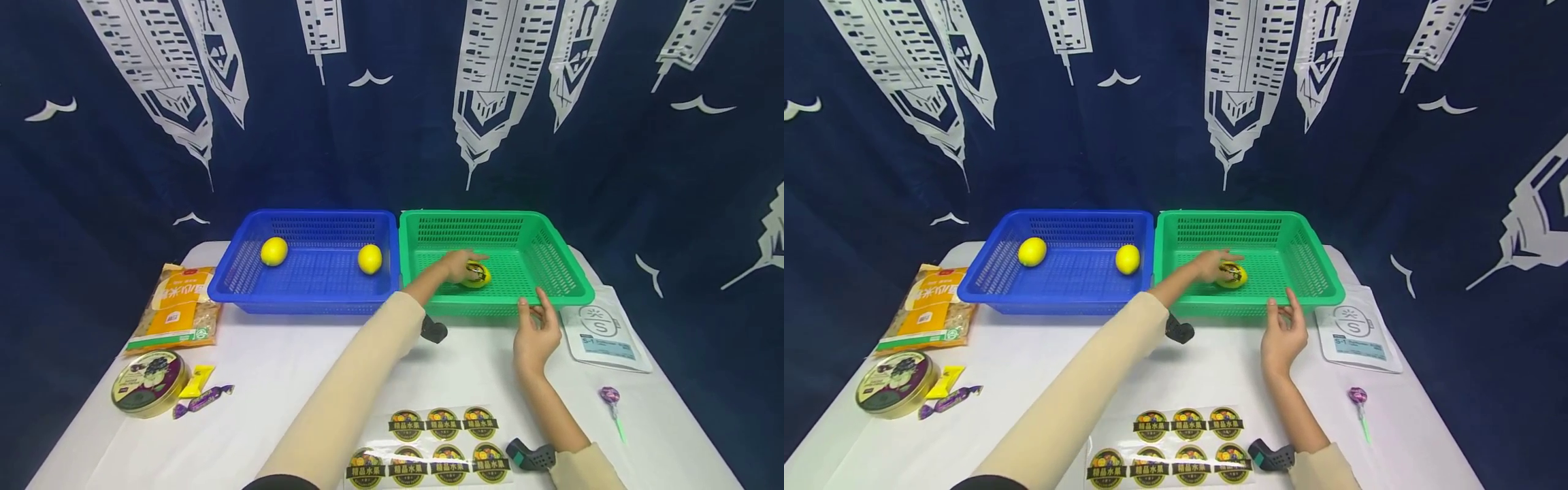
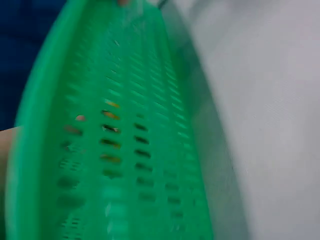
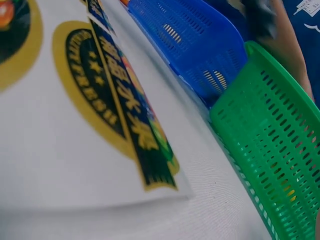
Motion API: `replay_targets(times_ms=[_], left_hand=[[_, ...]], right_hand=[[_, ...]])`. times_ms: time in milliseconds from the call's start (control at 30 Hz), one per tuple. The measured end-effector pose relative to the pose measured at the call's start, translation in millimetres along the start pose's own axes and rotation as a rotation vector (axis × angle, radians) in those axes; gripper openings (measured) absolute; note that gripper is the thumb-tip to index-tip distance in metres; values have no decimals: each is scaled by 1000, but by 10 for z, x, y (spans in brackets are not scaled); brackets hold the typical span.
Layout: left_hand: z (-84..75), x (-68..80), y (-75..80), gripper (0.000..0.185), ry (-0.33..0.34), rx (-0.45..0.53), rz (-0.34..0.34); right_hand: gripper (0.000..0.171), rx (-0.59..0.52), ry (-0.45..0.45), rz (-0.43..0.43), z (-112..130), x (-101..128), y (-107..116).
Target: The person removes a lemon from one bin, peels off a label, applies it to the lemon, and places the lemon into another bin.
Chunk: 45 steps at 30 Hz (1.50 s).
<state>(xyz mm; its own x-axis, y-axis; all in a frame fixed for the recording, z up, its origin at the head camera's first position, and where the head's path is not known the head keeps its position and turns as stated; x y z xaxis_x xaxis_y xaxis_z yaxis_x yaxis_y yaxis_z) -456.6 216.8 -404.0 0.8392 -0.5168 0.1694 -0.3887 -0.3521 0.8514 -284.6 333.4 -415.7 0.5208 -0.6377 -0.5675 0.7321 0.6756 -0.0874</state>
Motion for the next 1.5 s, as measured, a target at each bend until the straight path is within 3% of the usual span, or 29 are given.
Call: replay_targets(times_ms=[67,133,267,367,433,500,567,633,733,800,867,967,1133,1267,1500], left_hand=[[-3,192,198,49,-73,61,-79],[38,496,470,47,-148,174,-183],[342,1365,1035,39,-260,397,-424],[754,2048,1343,35,-276,514,-619],[1106,2447,1458,35,-229,549,-773],[1490,2806,1501,36,-133,567,-944],[1883,3100,1462,39,27,575,-1102],[2255,3306,1351,43,200,630,-1197],[2686,3405,1138,53,417,739,-1203],[2874,3353,1010,59,498,820,-1145],[2990,3249,911,62,520,911,-1082],[3068,3084,825,63,451,1113,-1050],[3090,2955,766,62,274,1411,-1125],[3107,2940,730,62,244,1456,-1147],[3120,2994,779,64,225,1427,-1146]], right_hand=[[42,0,-6,1,-81,0,-10],[43,22,-9,-1,-152,3,-17],[40,69,28,-17,-163,10,-16],[33,63,112,-15,127,38,-61],[28,43,204,-2,409,71,-150],[27,-3,305,19,725,108,-297],[27,-47,406,54,944,130,-506],[30,-88,495,117,1115,145,-785],[36,-135,572,265,1289,192,-1324],[43,-161,576,380,1350,250,-1728],[51,-158,539,486,1357,312,-2127],[61,-95,448,622,1238,394,-2658],[74,138,258,799,819,500,-3237],[80,298,121,925,509,549,-3454],[81,434,33,1128,228,643,-3666]])
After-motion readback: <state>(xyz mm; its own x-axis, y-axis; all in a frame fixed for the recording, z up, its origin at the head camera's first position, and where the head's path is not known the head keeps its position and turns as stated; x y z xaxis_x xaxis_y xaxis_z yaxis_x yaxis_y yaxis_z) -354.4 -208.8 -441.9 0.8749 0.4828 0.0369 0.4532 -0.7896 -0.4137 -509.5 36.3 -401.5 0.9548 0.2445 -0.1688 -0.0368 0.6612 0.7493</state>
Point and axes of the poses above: each hand's wrist, its own x-axis away from the middle knuckle, its own y-axis out of the back of the hand, z = x × y, the point moved 10 cm from there along -x, towards the middle knuckle, and after that the axes turned 13 degrees about y, right-handed, at the moved point
